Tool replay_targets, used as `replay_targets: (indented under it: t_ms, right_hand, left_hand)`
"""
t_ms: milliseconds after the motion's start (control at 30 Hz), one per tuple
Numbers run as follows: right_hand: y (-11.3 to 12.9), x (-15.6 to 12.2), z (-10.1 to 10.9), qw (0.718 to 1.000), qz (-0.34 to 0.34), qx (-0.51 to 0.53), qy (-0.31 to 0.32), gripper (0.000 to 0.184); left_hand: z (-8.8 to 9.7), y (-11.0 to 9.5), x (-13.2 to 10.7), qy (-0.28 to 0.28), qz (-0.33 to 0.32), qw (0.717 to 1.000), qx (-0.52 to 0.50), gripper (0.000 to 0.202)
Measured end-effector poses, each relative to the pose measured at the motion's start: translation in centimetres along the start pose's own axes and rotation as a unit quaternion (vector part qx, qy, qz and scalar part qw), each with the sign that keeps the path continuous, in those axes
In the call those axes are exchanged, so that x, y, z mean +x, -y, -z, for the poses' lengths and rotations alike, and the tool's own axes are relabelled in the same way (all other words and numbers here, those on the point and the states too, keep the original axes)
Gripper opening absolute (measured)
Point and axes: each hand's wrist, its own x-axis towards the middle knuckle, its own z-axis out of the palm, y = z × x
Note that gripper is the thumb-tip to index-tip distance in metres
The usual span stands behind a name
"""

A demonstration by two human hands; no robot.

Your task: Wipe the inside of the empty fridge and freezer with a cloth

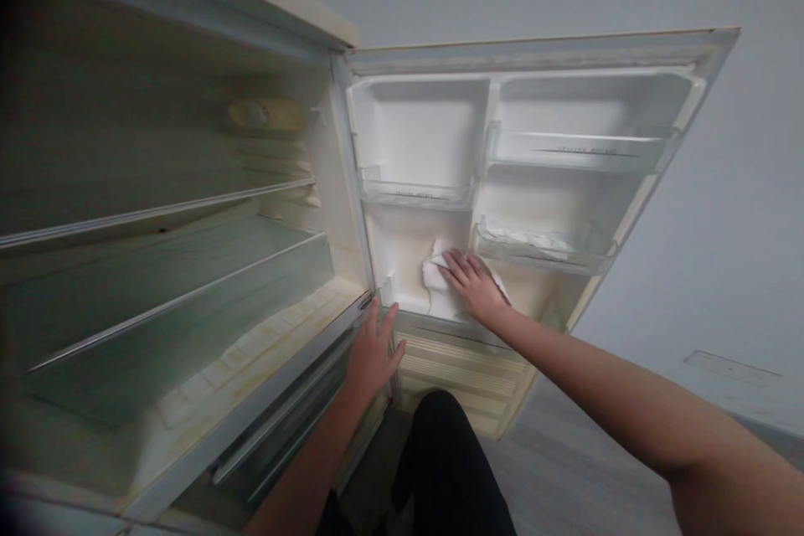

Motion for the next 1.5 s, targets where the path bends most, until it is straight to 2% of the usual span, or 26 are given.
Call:
replay_targets:
  t_ms: [100,200,333,433,533,633,767,833,933,1033,1100,1167,1233,1300,1400,1500]
  right_hand:
    - [0.0,1.5,-0.6,0.998,0.062,0.021,0.001,0.061]
    - [-0.5,5.9,0.1,0.993,0.106,0.056,-0.012,0.06]
    - [-0.6,12.4,2.4,0.989,0.083,0.1,-0.071,0.055]
    - [-0.5,14.4,3.6,0.988,0.042,0.119,-0.086,0.056]
    - [-0.5,13.5,3.5,0.988,-0.004,0.131,-0.081,0.057]
    - [-0.5,11.2,2.6,0.987,-0.033,0.139,-0.075,0.054]
    - [0.1,7.8,2.2,0.986,0.012,0.16,-0.042,0.042]
    - [0.7,6.3,2.5,0.98,0.008,0.195,-0.026,0.041]
    - [2.4,4.6,2.9,0.947,-0.033,0.317,-0.029,0.046]
    - [5.4,3.1,3.0,0.907,-0.041,0.419,-0.03,0.05]
    - [7.7,2.3,2.8,0.904,-0.029,0.427,-0.006,0.05]
    - [9.7,1.8,2.5,0.919,-0.03,0.392,0.014,0.05]
    - [11.1,1.5,2.2,0.939,-0.046,0.341,0.014,0.048]
    - [11.8,1.5,2.1,0.946,-0.062,0.318,-0.003,0.046]
    - [12.3,0.9,2.3,0.932,-0.069,0.355,-0.039,0.042]
    - [12.9,-0.5,2.6,0.916,-0.067,0.389,-0.068,0.039]
  left_hand:
    - [-0.2,-0.1,0.0,-0.005,0.0,1.0,-0.005,0.075]
    - [-0.1,-0.2,0.1,-0.001,0.006,1.0,-0.001,0.073]
    - [0.2,-0.2,0.3,0.018,0.022,1.0,0.007,0.073]
    - [0.5,0.0,0.3,0.027,0.026,0.999,0.009,0.072]
    - [0.6,0.2,0.3,0.02,0.023,1.0,0.003,0.072]
    - [0.6,0.3,0.3,0.013,0.02,1.0,-0.006,0.072]
    - [0.5,0.4,0.3,0.013,0.011,1.0,-0.016,0.072]
    - [0.4,0.5,0.3,0.006,0.009,1.0,-0.025,0.073]
    - [0.3,0.6,0.2,0.0,0.015,0.999,-0.052,0.075]
    - [0.4,0.8,0.2,0.005,0.029,0.992,-0.122,0.07]
    - [0.7,1.2,0.3,0.001,0.039,0.978,-0.204,0.064]
    - [1.1,1.5,0.2,-0.011,0.058,0.955,-0.29,0.058]
    - [1.5,1.7,-0.1,-0.021,0.095,0.929,-0.358,0.059]
    - [2.0,1.6,-0.6,-0.021,0.132,0.905,-0.404,0.065]
    - [2.8,1.2,-1.2,-0.026,0.169,0.882,-0.44,0.068]
    - [3.4,0.7,-1.6,-0.033,0.164,0.878,-0.448,0.047]
